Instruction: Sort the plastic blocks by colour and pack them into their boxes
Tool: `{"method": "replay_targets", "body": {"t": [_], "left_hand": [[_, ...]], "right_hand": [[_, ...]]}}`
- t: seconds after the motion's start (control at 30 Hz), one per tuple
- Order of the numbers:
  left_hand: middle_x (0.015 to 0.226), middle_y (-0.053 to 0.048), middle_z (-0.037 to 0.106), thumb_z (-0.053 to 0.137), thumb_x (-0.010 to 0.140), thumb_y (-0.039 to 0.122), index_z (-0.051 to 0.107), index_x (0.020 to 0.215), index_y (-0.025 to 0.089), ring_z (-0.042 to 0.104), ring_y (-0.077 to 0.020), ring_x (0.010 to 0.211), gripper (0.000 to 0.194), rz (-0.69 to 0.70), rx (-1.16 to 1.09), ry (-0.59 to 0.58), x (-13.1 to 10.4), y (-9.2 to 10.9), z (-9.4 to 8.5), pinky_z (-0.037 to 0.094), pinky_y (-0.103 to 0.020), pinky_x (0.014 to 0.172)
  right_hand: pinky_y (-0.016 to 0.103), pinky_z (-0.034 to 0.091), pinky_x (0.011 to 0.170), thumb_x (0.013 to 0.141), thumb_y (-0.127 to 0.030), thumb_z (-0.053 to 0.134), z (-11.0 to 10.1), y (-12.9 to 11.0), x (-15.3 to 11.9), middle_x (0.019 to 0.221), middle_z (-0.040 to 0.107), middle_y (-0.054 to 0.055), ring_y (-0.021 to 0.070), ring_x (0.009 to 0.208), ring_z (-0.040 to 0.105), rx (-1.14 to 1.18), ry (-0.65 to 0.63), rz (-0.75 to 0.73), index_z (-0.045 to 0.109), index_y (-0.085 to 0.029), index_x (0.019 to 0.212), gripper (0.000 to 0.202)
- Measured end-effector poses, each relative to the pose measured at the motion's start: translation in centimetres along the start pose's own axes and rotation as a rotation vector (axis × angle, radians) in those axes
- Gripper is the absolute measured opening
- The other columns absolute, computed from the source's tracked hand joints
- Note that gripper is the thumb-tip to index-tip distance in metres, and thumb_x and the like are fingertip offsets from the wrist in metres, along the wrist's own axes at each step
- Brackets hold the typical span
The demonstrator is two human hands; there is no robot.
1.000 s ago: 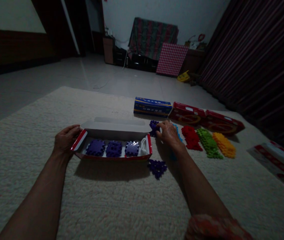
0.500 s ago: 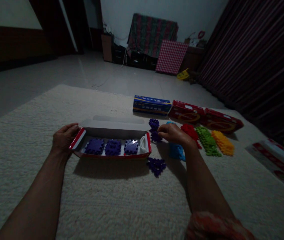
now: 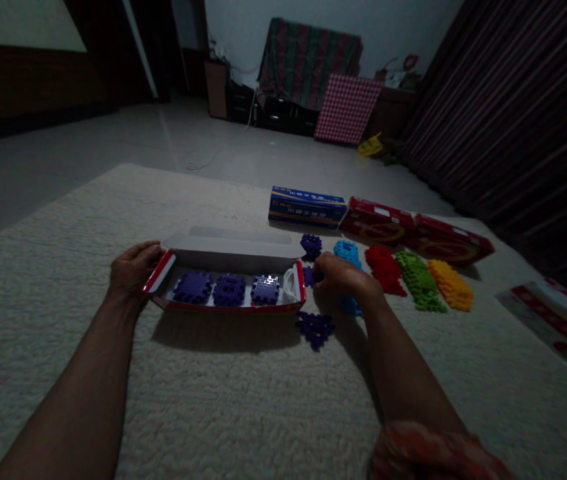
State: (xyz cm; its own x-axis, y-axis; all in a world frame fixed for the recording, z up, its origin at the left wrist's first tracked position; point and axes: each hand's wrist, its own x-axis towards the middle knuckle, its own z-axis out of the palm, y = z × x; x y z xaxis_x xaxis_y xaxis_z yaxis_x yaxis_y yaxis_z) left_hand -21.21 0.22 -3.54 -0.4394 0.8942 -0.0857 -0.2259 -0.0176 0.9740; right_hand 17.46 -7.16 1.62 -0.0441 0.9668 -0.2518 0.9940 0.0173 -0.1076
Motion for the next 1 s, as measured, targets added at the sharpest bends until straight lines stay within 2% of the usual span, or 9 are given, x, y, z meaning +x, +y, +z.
{"method": "replay_targets", "body": {"t": [0.17, 0.5, 0.6, 0.7, 0.77, 0.83, 0.93, 1.0], "left_hand": [[0.065, 0.001, 0.070, 0.073, 0.063, 0.008, 0.072, 0.085, 0.011, 0.060, -0.0110, 0.057, 0.022, -0.015, -0.021, -0.030, 0.0, 0.1, 0.0, 0.050, -0.021, 0.056], [0.066, -0.001, 0.067, 0.077, 0.056, 0.019, 0.069, 0.083, 0.013, 0.059, -0.0118, 0.055, 0.028, -0.011, -0.050, -0.064, 0.7, -0.5, -0.2, 0.047, -0.023, 0.055], [0.067, -0.001, 0.067, 0.077, 0.057, 0.021, 0.069, 0.083, 0.013, 0.057, -0.0114, 0.054, 0.029, -0.018, -0.079, -0.074, 0.7, -0.6, -0.2, 0.047, -0.025, 0.056], [0.066, -0.002, 0.066, 0.077, 0.057, 0.022, 0.068, 0.082, 0.013, 0.057, -0.0117, 0.054, 0.028, -0.033, -0.113, -0.083, 0.7, -0.6, -0.2, 0.045, -0.025, 0.056], [0.065, -0.002, 0.065, 0.077, 0.057, 0.022, 0.068, 0.082, 0.013, 0.057, -0.0121, 0.055, 0.028, -0.048, -0.135, -0.101, 0.7, -0.7, -0.1, 0.043, -0.025, 0.055], [0.065, -0.002, 0.065, 0.077, 0.057, 0.022, 0.067, 0.081, 0.013, 0.056, -0.0119, 0.054, 0.027, -0.061, -0.165, -0.118, 0.9, -0.8, -0.2, 0.042, -0.025, 0.055], [0.066, -0.002, 0.065, 0.078, 0.057, 0.022, 0.068, 0.082, 0.014, 0.056, -0.0111, 0.054, 0.028, -0.067, -0.190, -0.126, 1.2, -1.1, -0.4, 0.042, -0.024, 0.054], [0.068, -0.002, 0.065, 0.079, 0.058, 0.023, 0.068, 0.083, 0.014, 0.056, -0.0108, 0.054, 0.029, -0.065, -0.195, -0.134, 1.4, -1.4, -0.5, 0.042, -0.024, 0.055]], "right_hand": [[0.027, 0.050, 0.075, 0.068, -0.011, 0.073, 0.8, 0.1, 0.3, 0.105, 0.066, 0.010, 0.0218, 0.090, 0.064, -0.014, 0.016, -0.060, 0.069, -0.017, 0.092, 0.025], [0.029, 0.050, 0.070, 0.065, -0.015, 0.074, 1.9, 2.1, 1.8, 0.093, 0.067, 0.005, 0.0202, 0.080, 0.064, 0.062, 0.085, -0.119, 0.069, -0.020, 0.084, 0.021], [0.032, 0.051, 0.069, 0.063, -0.021, 0.078, 0.8, 3.3, 1.5, 0.087, 0.067, 0.006, 0.0216, 0.077, 0.064, 0.057, 0.180, -0.109, 0.069, -0.022, 0.080, 0.019], [0.036, 0.051, 0.065, 0.064, -0.031, 0.081, -1.1, 3.8, 0.4, 0.084, 0.067, 0.009, 0.0232, 0.072, 0.063, 0.049, 0.372, -0.154, 0.067, -0.025, 0.076, 0.020], [0.039, 0.052, 0.066, 0.067, -0.042, 0.080, -2.6, 2.7, -0.3, 0.090, 0.068, 0.009, 0.0262, 0.077, 0.065, 0.075, 0.505, -0.273, 0.067, -0.026, 0.086, 0.028], [0.040, 0.053, 0.069, 0.071, -0.046, 0.077, -3.8, 0.0, -0.9, 0.095, 0.068, 0.010, 0.0274, 0.082, 0.065, 0.109, 0.551, -0.380, 0.066, -0.025, 0.092, 0.032], [0.038, 0.052, 0.075, 0.078, -0.041, 0.075, -4.7, -6.2, -1.0, 0.099, 0.068, 0.010, 0.0258, 0.088, 0.065, 0.139, 0.430, -0.526, 0.065, -0.023, 0.097, 0.028], [0.036, 0.051, 0.077, 0.080, -0.037, 0.074, -4.7, -10.5, -0.8, 0.102, 0.067, 0.009, 0.0244, 0.090, 0.064, 0.122, 0.372, -0.560, 0.064, -0.023, 0.098, 0.025]]}}
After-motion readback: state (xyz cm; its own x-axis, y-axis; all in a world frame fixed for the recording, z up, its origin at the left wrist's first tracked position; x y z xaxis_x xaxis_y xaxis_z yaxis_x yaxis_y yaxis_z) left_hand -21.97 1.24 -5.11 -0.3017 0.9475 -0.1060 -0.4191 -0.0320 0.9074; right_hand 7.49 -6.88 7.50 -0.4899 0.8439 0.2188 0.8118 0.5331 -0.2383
